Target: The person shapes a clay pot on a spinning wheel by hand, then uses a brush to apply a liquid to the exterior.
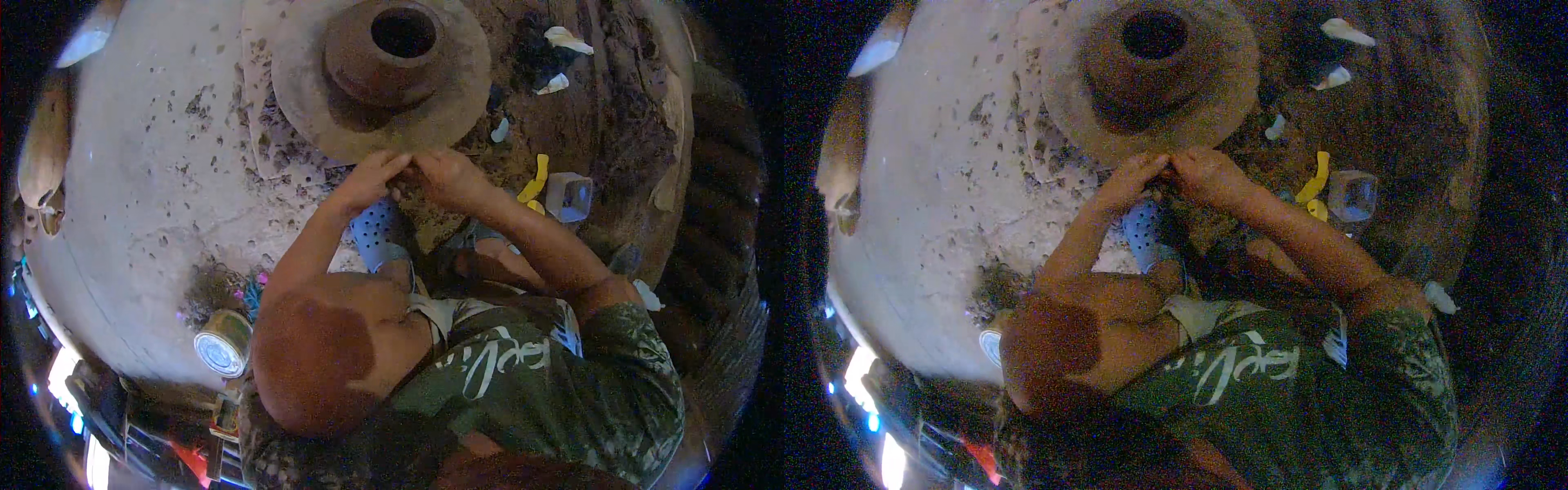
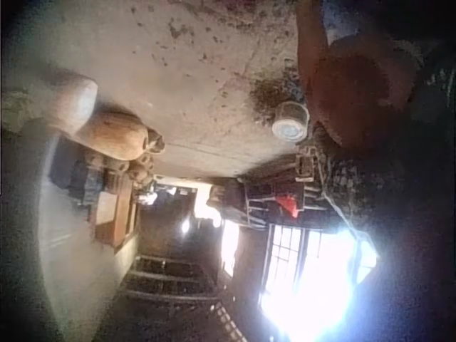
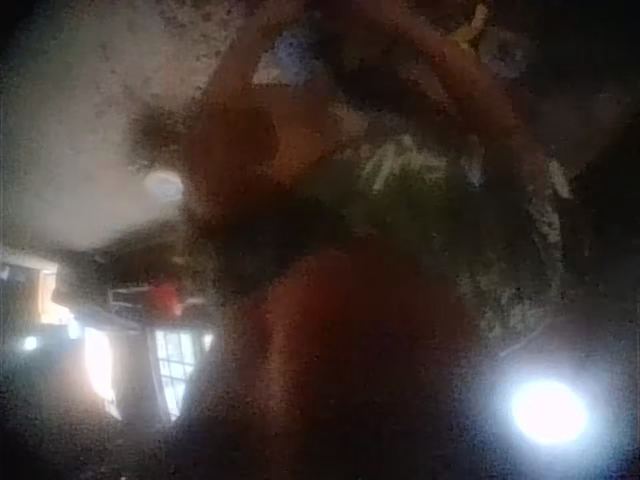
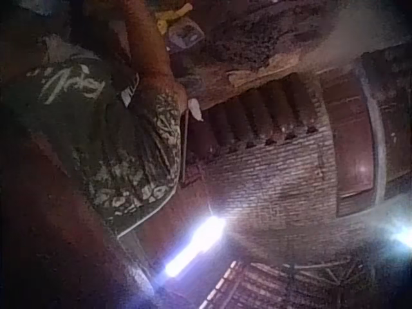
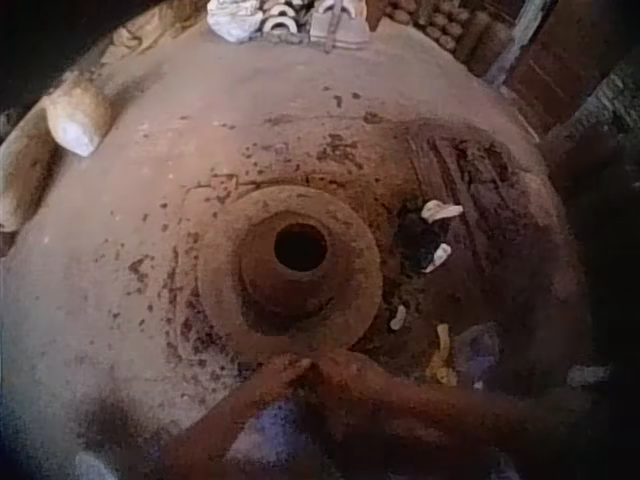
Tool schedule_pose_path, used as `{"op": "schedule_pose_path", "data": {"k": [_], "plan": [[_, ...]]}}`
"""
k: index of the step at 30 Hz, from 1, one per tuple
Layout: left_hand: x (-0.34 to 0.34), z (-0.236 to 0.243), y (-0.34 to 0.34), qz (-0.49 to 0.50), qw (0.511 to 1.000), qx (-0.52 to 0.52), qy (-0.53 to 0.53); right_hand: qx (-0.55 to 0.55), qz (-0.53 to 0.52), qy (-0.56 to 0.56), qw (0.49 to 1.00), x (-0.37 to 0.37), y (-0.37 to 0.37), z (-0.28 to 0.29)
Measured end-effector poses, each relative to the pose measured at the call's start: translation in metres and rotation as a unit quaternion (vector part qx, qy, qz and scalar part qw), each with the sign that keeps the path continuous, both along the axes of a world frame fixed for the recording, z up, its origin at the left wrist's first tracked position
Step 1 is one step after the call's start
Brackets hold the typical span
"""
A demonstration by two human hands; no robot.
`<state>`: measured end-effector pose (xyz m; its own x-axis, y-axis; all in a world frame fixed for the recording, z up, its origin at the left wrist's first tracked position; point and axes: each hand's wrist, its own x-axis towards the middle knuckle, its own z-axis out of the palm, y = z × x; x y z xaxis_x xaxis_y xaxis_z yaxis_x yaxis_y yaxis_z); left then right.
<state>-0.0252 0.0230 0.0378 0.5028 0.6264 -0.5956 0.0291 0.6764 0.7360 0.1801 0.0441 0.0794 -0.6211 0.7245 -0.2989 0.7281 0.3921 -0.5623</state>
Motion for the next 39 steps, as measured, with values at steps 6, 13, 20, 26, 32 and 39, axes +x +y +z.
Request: {"op": "schedule_pose_path", "data": {"k": [6,13,20,26,32,39], "plan": [[0.004,-0.025,0.032,0.181,0.683,0.495,0.506,-0.016,-0.182,0.056,0.982,0.008,0.015,0.012],[0.026,-0.017,-0.006,0.046,0.749,0.512,0.419,0.006,-0.223,0.086,0.971,0.02,0.016,0.009],[0.003,-0.027,0.021,0.303,0.793,0.426,0.314,0.222,-0.127,0.105,0.961,-0.008,0.039,-0.028],[-0.025,-0.057,0.067,0.256,0.708,0.466,0.464,0.334,-0.058,0.125,0.932,-0.052,0.067,-0.046],[-0.031,-0.05,0.07,0.19,0.713,0.48,0.474,0.315,-0.069,0.071,0.944,-0.06,0.067,-0.044],[-0.063,-0.048,0.098,0.094,0.712,0.514,0.469,0.336,-0.01,0.121,0.934,-0.047,0.077,-0.057]]}}
